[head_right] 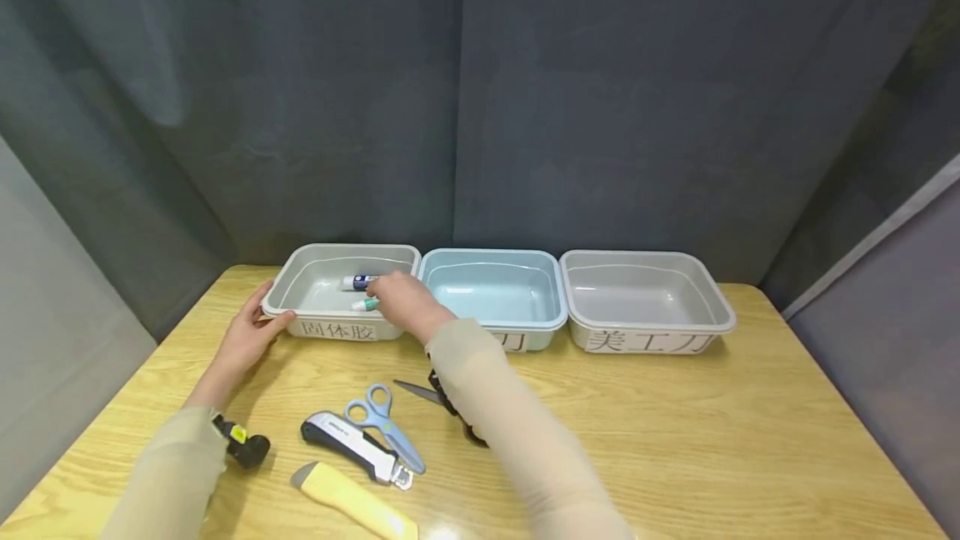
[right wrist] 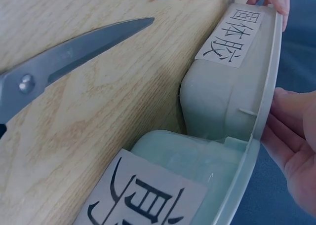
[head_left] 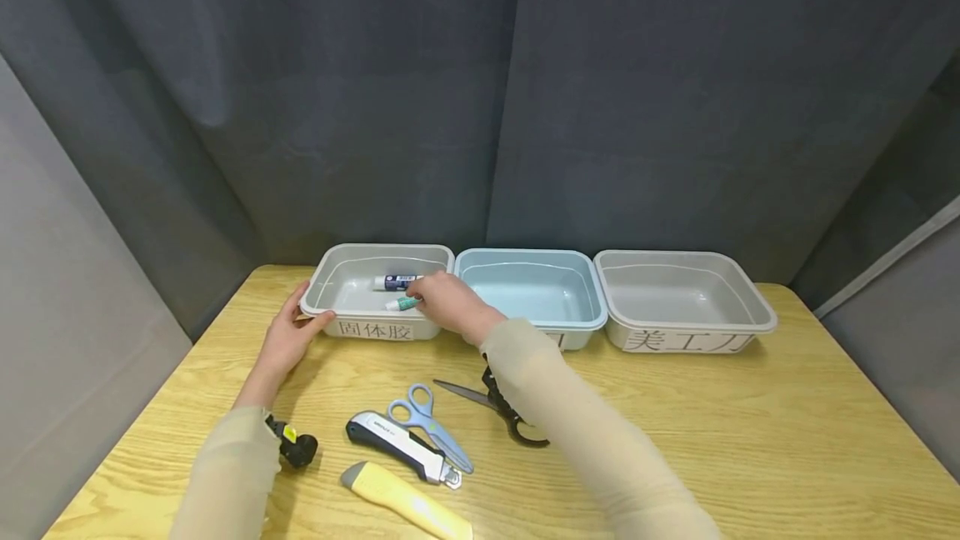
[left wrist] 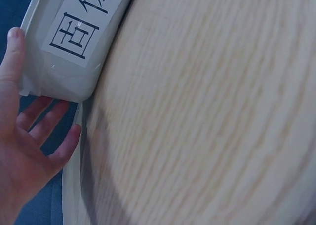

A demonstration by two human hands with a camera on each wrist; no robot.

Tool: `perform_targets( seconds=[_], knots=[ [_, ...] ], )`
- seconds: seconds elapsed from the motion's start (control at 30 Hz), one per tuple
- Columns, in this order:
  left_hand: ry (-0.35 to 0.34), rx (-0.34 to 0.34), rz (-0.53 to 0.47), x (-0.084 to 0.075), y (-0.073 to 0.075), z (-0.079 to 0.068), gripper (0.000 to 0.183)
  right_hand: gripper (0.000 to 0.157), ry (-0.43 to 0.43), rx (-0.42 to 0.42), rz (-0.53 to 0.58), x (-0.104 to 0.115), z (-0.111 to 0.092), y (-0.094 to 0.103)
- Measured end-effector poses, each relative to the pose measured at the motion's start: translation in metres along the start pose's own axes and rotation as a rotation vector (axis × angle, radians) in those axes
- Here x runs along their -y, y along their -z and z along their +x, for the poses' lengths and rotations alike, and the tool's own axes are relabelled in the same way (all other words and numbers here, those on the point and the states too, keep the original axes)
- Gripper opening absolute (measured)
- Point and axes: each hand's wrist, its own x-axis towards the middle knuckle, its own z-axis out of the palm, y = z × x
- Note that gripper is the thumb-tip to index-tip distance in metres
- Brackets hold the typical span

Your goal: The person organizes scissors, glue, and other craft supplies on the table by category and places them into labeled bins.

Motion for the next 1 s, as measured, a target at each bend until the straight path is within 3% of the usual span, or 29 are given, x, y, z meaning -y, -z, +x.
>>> perform_targets(
  seconds=[0.5,0.77,1.0],
  knots=[
    [-0.010,0.001,0.005,0.004,0.000,0.005,0.084,0.018,0.087,-0.080,0.054,-0.010,-0.024,0.009],
    [-0.025,-0.001,0.005,0.002,0.002,0.004,0.083,0.020,0.066,-0.100,0.087,-0.015,-0.040,0.014],
    [-0.019,0.001,0.003,0.003,0.003,0.004,0.082,0.016,0.101,-0.104,0.108,-0.021,-0.057,0.019]
  ],
)
